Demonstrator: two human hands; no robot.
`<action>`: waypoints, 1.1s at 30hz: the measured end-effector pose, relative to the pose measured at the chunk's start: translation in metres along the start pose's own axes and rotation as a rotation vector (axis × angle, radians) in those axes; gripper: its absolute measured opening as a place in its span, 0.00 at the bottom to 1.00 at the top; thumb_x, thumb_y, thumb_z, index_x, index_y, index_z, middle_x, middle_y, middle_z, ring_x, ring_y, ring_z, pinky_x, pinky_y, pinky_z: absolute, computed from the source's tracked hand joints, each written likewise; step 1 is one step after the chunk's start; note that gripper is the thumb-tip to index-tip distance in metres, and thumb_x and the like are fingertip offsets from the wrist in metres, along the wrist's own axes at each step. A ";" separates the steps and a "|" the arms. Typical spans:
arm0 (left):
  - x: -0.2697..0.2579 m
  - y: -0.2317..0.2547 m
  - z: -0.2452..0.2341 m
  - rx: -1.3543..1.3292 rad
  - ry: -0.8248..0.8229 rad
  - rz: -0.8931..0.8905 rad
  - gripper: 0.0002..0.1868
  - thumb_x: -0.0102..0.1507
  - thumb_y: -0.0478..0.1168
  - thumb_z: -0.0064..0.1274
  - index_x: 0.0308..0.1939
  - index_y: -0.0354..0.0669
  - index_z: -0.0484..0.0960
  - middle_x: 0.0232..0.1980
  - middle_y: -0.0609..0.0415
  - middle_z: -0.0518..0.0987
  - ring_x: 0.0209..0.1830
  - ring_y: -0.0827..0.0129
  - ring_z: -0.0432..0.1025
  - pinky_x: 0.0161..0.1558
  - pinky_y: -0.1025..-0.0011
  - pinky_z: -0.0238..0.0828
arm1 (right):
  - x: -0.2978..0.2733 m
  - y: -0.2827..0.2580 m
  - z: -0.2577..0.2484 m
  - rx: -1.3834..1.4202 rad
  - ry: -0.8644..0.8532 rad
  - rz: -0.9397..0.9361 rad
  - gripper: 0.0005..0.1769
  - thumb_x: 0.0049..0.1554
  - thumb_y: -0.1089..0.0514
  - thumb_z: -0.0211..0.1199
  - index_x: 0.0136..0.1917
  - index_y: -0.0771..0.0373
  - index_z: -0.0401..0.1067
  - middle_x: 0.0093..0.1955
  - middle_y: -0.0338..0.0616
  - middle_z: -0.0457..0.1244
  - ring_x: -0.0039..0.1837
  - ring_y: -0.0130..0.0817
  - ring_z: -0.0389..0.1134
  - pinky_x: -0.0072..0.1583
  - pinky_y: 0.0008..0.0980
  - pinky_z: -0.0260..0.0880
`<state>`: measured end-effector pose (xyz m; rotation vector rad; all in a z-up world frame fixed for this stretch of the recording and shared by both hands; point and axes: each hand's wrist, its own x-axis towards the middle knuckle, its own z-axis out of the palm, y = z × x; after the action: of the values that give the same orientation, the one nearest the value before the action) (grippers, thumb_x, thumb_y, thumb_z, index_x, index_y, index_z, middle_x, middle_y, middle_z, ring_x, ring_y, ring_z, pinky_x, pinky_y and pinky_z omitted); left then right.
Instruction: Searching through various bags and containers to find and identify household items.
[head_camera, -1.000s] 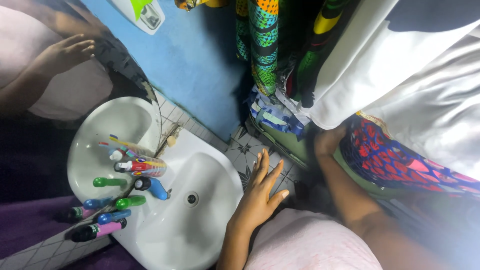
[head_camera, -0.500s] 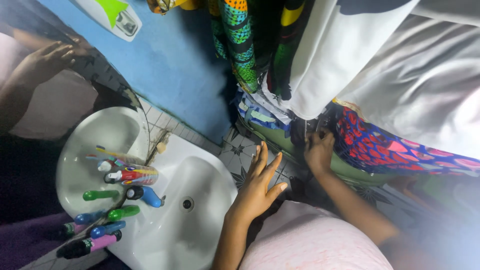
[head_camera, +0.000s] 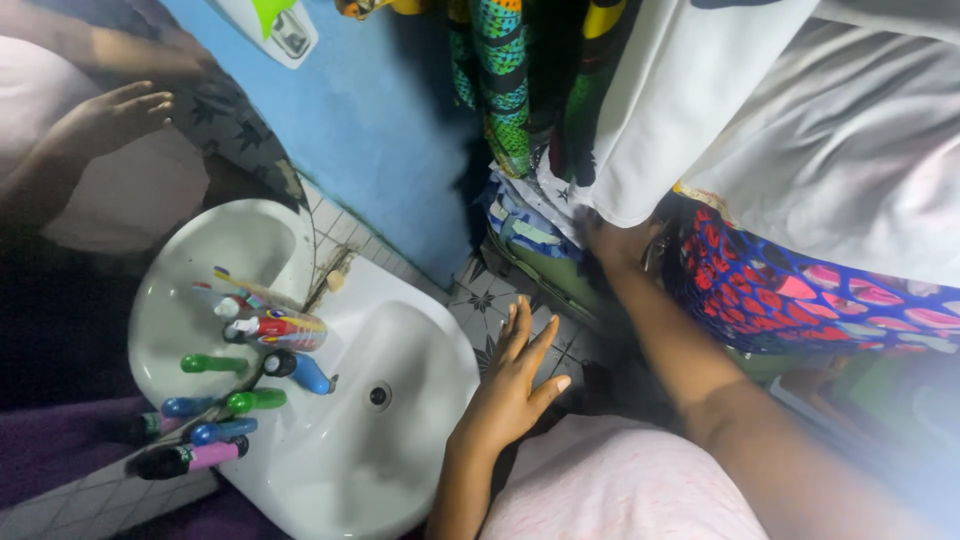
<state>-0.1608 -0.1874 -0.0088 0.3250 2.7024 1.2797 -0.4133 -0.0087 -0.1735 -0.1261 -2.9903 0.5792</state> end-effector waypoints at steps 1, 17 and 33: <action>-0.004 -0.001 -0.001 0.002 0.004 -0.004 0.39 0.63 0.45 0.61 0.76 0.44 0.63 0.84 0.35 0.38 0.84 0.42 0.35 0.77 0.52 0.42 | 0.004 0.007 0.008 0.002 -0.002 -0.005 0.47 0.53 0.28 0.65 0.77 0.52 0.57 0.78 0.58 0.49 0.76 0.62 0.47 0.70 0.69 0.44; -0.019 -0.005 -0.001 -0.033 0.071 -0.005 0.38 0.64 0.45 0.60 0.76 0.41 0.63 0.84 0.33 0.42 0.84 0.41 0.40 0.77 0.52 0.40 | 0.005 0.039 0.004 1.234 0.438 0.125 0.20 0.56 0.63 0.73 0.57 0.69 0.69 0.50 0.42 0.66 0.50 0.32 0.67 0.51 0.32 0.66; -0.016 0.021 0.006 -0.060 0.096 0.013 0.39 0.62 0.43 0.61 0.76 0.45 0.63 0.84 0.37 0.44 0.84 0.47 0.42 0.76 0.57 0.48 | -0.145 -0.008 -0.093 1.295 0.206 0.173 0.25 0.53 0.73 0.64 0.62 0.66 0.63 0.45 0.37 0.65 0.44 0.23 0.64 0.48 0.25 0.66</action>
<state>-0.1416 -0.1744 0.0040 0.2819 2.7376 1.4115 -0.2600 0.0033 -0.0955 -0.2929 -1.8821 2.1339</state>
